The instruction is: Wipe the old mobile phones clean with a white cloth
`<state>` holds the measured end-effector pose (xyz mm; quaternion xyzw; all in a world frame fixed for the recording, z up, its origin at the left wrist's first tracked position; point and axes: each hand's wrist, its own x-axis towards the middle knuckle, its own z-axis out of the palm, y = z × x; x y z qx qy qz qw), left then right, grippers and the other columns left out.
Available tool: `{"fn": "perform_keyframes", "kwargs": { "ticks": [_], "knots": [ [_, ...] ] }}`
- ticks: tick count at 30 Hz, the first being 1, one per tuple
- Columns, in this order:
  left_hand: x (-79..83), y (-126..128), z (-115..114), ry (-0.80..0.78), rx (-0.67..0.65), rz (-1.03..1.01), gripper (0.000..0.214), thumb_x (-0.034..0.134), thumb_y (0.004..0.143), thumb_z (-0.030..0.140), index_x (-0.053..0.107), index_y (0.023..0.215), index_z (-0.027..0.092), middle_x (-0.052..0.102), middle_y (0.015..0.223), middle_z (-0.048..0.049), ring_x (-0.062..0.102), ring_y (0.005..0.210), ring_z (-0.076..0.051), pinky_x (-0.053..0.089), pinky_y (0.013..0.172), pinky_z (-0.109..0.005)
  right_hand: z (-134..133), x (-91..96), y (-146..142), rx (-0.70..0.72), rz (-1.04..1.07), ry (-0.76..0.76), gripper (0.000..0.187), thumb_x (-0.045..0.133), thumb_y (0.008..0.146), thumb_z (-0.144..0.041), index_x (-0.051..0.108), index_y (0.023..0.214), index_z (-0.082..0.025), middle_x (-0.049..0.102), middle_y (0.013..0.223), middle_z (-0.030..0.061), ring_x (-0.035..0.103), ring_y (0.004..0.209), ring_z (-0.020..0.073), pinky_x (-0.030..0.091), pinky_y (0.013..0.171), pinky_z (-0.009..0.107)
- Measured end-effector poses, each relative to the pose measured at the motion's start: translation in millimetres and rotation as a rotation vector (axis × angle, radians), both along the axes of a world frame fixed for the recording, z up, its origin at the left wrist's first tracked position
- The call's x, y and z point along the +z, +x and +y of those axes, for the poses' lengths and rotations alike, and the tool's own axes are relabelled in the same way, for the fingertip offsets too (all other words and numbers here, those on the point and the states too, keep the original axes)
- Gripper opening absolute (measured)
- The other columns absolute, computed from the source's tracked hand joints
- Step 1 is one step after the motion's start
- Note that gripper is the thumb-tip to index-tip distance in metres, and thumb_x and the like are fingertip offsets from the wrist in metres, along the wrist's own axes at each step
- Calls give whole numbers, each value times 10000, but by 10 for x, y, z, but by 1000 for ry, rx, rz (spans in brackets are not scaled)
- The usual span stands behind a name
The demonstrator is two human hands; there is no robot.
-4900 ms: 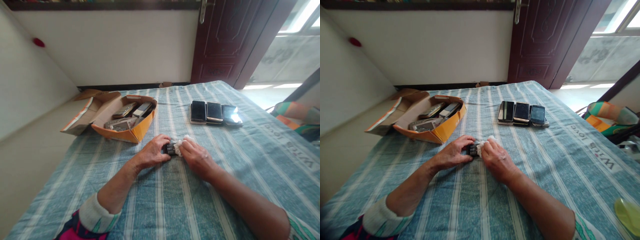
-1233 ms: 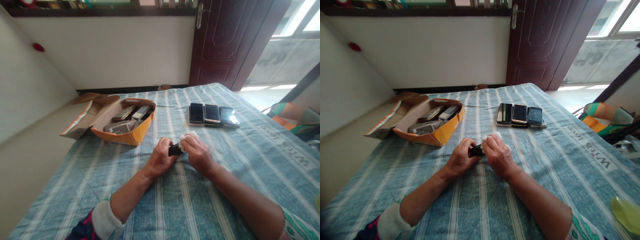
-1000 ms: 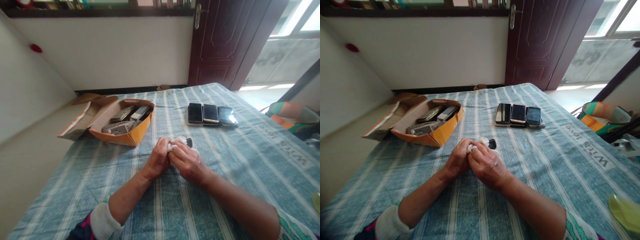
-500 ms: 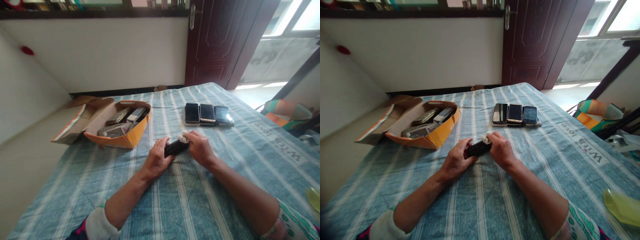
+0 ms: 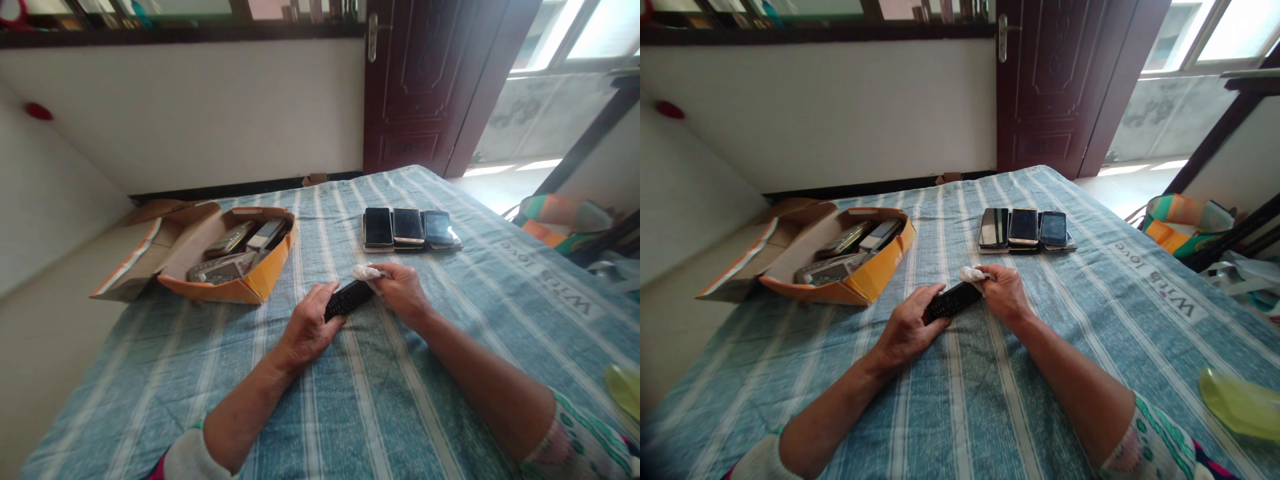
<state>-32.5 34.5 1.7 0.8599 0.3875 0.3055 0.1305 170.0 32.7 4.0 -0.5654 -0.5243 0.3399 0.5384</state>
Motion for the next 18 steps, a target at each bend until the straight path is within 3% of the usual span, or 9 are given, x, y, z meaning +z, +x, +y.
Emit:
{"fn": "perform_keyframes", "kwargs": {
  "ticks": [8,13,18],
  "knots": [
    [71,-10,2,-53,21,-32,391,609,778,210,558,1158,131,660,1027,-104,637,926,-219,525,823,-342,-53,86,-85,38,134,66,210,641,714,-202,759,885,-231,752,910,5,681,901,216,514,857,362],
    [139,0,-1,-138,27,-49,297,558,827,263,605,1091,134,678,988,-102,647,894,-219,517,799,-338,-100,112,-137,65,139,143,212,644,726,-186,754,902,-230,751,908,15,688,876,211,537,825,363],
    [236,-14,-21,-294,45,-106,238,562,825,278,641,1017,162,694,951,-70,649,869,-212,503,792,-329,-150,126,-192,91,40,333,282,583,750,-93,741,936,-235,738,924,20,677,883,184,534,805,318]
  ]
}}
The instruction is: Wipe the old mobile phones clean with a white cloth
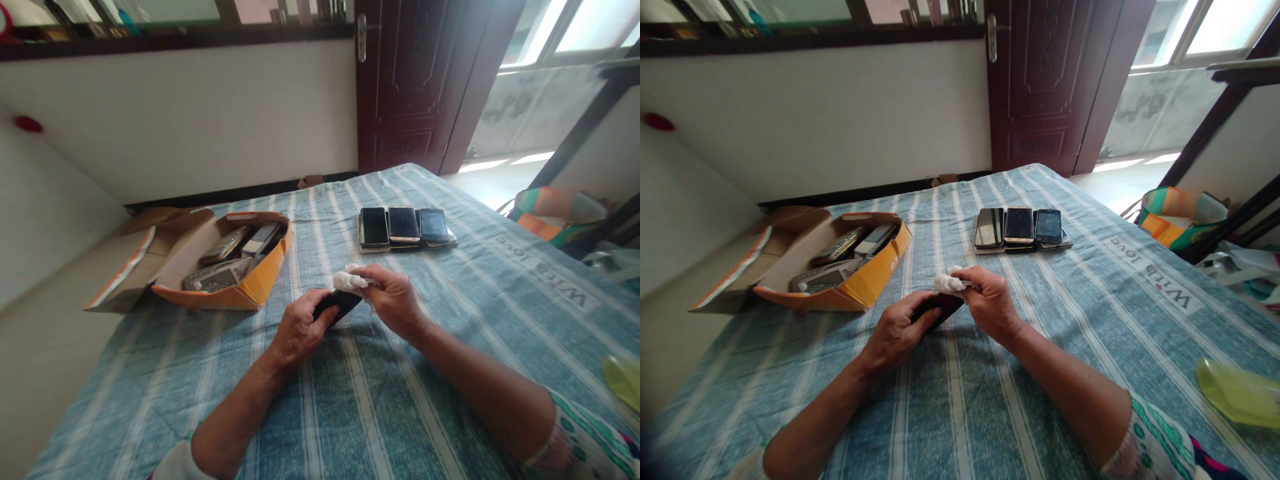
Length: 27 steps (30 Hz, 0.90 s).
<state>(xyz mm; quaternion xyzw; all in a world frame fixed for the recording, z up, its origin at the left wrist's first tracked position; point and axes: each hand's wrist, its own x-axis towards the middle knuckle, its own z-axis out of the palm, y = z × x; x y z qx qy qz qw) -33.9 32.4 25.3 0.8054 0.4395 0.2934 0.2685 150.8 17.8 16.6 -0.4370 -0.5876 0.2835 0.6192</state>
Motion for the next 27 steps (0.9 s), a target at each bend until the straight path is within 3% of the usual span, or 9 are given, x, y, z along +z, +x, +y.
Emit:
{"fn": "perform_keyframes", "kwargs": {
  "ticks": [3,6,11,17,22,27],
  "knots": [
    [18,-12,2,-93,29,-59,221,574,818,295,654,982,171,698,909,-50,645,837,-205,501,767,-317,-7,-4,-12,3,-86,126,323,527,777,-58,733,959,-228,721,909,31,669,858,169,526,784,299],
    [9,-18,15,-162,71,-133,232,591,810,330,664,961,170,692,851,-30,633,771,-187,497,718,-295,13,-26,0,0,-108,140,321,525,789,-57,727,970,-228,713,911,33,665,859,165,519,784,293],
    [-9,-30,34,-275,106,-280,280,670,756,358,673,956,162,705,853,-31,641,789,-191,503,713,-278,53,-56,28,23,-52,38,276,583,764,-101,736,956,-229,722,907,28,668,864,174,515,787,292],
    [-22,-23,41,-406,155,-521,285,738,706,358,654,893,159,694,800,-14,645,720,-173,534,637,-263,71,-54,16,9,129,-219,227,606,711,-154,757,867,-222,752,853,10,688,818,207,541,768,344],
    [-39,12,19,-401,120,-557,275,730,718,324,643,918,156,699,839,-18,659,774,-176,552,717,-291,27,-35,-56,18,231,-238,217,631,712,-180,756,886,-215,750,875,10,683,829,204,533,792,351],
    [-43,42,-14,-252,122,-461,250,682,754,295,636,960,161,689,856,-16,659,780,-174,547,748,-295,-45,-30,-128,34,78,-78,224,612,758,-146,744,923,-219,724,859,22,660,796,178,523,745,308]
  ]
}}
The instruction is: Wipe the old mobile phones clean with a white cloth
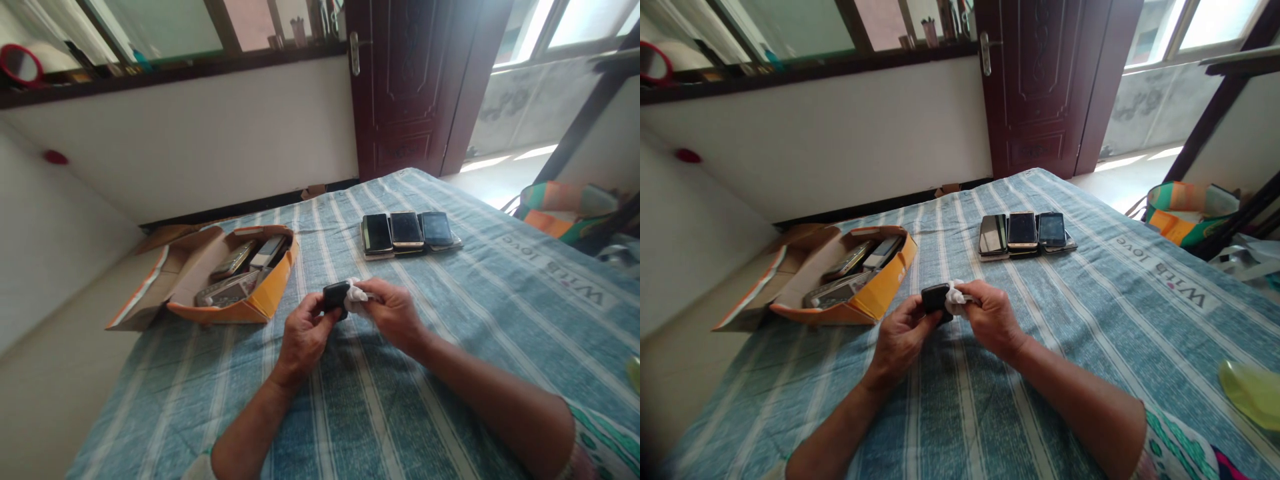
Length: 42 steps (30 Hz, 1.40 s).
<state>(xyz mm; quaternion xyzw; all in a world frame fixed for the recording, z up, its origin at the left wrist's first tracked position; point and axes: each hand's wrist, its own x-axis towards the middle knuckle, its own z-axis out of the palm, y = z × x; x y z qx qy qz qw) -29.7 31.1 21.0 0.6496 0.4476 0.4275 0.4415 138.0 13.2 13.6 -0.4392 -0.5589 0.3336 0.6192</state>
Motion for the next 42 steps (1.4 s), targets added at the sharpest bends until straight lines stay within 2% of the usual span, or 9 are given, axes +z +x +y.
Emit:
{"fn": "perform_keyframes", "kwargs": {
  "ticks": [5,8,14,19,22,26,31,37,42],
  "knots": [
    [5,13,-12,194,-4,163,177,663,767,248,652,927,172,683,871,-18,647,827,-178,521,797,-293,-55,13,-12,-26,-195,259,306,503,826,-85,704,1019,-212,668,878,47,638,827,162,521,755,295],
    [18,17,-18,273,-10,183,152,656,783,259,654,904,168,679,881,-31,641,825,-177,512,803,-294,-94,29,-7,-26,-335,346,351,446,855,-67,667,1085,-214,644,907,59,627,852,160,528,759,290],
    [41,0,-21,324,0,243,89,648,778,255,653,791,167,660,809,-27,619,759,-165,506,726,-274,-139,39,-4,38,-536,462,378,383,894,-50,611,1167,-178,628,939,95,601,901,187,528,778,322],
    [50,-39,10,309,-13,263,81,672,738,237,663,777,166,660,776,-20,616,730,-165,506,688,-268,-101,-35,10,63,-564,412,344,368,910,-84,623,1120,-180,602,886,73,581,844,174,519,754,307],
    [50,-72,36,263,-6,270,100,696,712,225,682,796,172,675,775,-14,625,728,-171,507,687,-271,-55,-117,35,63,-589,362,325,368,910,-88,630,1082,-176,580,853,62,569,814,166,502,734,283],
    [52,-118,67,124,9,260,149,729,694,262,708,819,184,692,744,-9,633,707,-185,514,680,-293,5,-214,85,59,-657,293,331,375,885,-58,630,1070,-159,579,851,70,568,792,173,483,713,278],
    [97,-158,103,47,9,182,183,755,662,272,727,825,193,704,748,-14,639,719,-198,522,699,-318,34,-243,129,52,-779,233,341,386,864,-45,623,1078,-163,598,868,80,574,787,184,475,700,282],
    [177,-212,145,-96,54,36,158,740,681,286,706,772,161,663,613,-5,589,560,-136,461,517,-237,36,-227,141,21,-906,273,362,384,837,-15,613,1073,-168,611,881,83,562,773,182,463,687,274],
    [152,-236,178,-225,115,-109,233,747,672,311,691,802,125,675,640,-12,598,518,-109,455,488,-204,28,-222,129,44,-973,254,317,404,816,-3,627,987,-148,613,874,88,551,786,191,454,671,279]
  ]
}}
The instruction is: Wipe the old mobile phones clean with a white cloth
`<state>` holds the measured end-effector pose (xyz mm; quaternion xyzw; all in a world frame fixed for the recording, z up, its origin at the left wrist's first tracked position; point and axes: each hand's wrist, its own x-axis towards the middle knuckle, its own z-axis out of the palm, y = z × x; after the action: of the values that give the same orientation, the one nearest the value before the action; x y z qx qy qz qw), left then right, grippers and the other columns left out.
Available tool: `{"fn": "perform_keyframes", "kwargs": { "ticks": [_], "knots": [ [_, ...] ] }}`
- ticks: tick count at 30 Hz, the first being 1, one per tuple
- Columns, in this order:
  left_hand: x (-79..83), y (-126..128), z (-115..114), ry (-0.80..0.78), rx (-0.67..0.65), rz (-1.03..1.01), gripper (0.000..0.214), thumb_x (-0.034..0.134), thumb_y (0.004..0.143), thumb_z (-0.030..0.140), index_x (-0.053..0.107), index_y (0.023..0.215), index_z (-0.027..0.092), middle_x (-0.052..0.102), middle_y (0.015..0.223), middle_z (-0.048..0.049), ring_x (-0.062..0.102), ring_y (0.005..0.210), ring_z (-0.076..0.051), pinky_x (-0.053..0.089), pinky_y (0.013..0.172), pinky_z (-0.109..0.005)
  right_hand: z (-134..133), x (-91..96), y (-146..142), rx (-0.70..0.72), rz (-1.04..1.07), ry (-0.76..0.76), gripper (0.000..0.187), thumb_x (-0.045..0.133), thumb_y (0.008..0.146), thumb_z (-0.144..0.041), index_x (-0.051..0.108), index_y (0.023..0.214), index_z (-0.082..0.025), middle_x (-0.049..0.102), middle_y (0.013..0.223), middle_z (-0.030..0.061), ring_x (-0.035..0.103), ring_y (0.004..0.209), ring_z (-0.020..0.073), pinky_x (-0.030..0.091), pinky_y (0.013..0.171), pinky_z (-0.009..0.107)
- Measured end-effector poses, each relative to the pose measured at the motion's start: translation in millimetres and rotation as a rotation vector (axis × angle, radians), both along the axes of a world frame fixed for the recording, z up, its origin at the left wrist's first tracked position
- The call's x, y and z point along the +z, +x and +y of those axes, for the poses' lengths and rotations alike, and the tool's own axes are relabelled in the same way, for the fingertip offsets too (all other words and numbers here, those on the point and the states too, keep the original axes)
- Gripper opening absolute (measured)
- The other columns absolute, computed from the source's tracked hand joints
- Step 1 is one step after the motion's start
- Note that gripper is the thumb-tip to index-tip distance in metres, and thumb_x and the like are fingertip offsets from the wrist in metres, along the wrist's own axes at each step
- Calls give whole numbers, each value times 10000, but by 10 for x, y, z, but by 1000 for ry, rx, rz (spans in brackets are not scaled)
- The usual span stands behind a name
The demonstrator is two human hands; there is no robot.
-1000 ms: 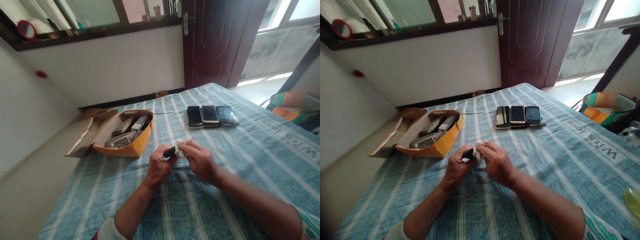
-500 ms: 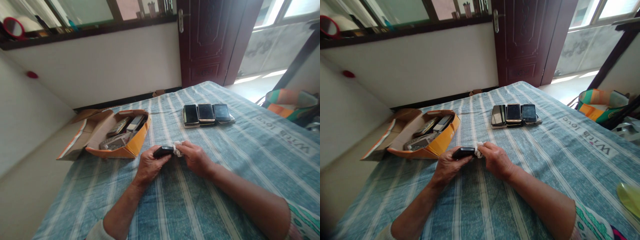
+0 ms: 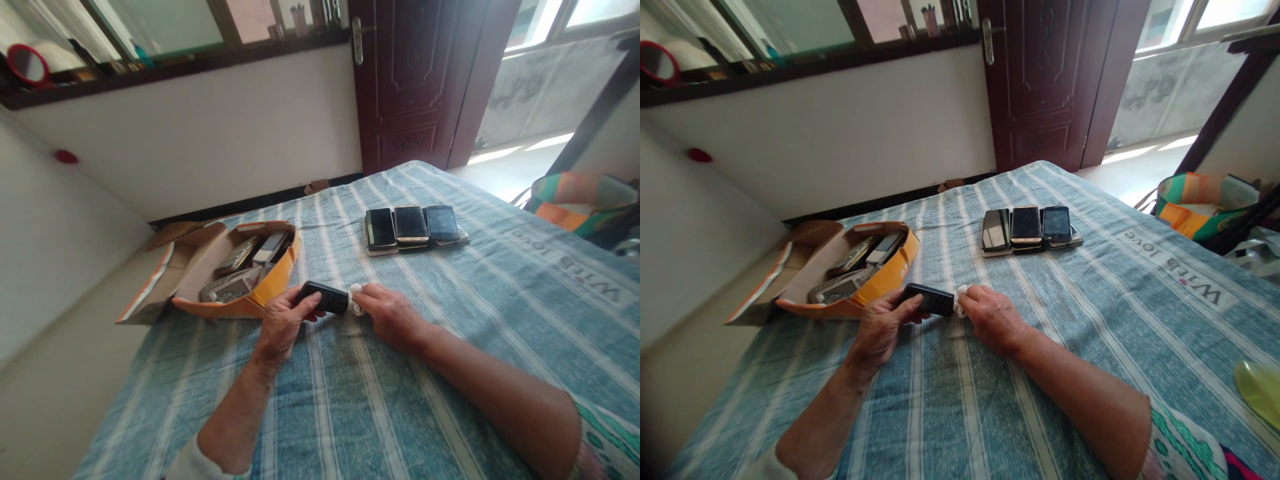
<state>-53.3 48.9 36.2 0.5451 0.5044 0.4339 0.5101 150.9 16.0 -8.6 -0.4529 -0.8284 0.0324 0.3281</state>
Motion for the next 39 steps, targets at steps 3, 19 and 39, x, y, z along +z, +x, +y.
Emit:
{"fn": "perform_keyframes", "kwargs": {
  "ticks": [3,19,39],
  "knots": [
    [-22,-4,20,-79,60,-93,297,762,651,340,667,815,112,682,654,-11,611,484,-109,472,472,-201,15,-12,13,11,84,-34,319,406,818,-8,650,955,-161,619,851,75,563,778,179,456,674,271],
    [-38,17,44,-167,114,-148,340,809,585,288,667,829,99,692,677,-13,598,463,-91,476,436,-164,205,-34,159,-150,609,-182,361,491,730,-41,737,934,-210,705,836,23,633,751,156,480,702,246],
    [-61,33,10,-140,59,-182,363,826,561,252,669,845,90,691,683,-19,590,498,-92,484,488,-181,281,-97,159,-144,636,-182,384,480,711,-24,735,911,-230,713,842,3,641,791,159,483,711,239]
  ]
}}
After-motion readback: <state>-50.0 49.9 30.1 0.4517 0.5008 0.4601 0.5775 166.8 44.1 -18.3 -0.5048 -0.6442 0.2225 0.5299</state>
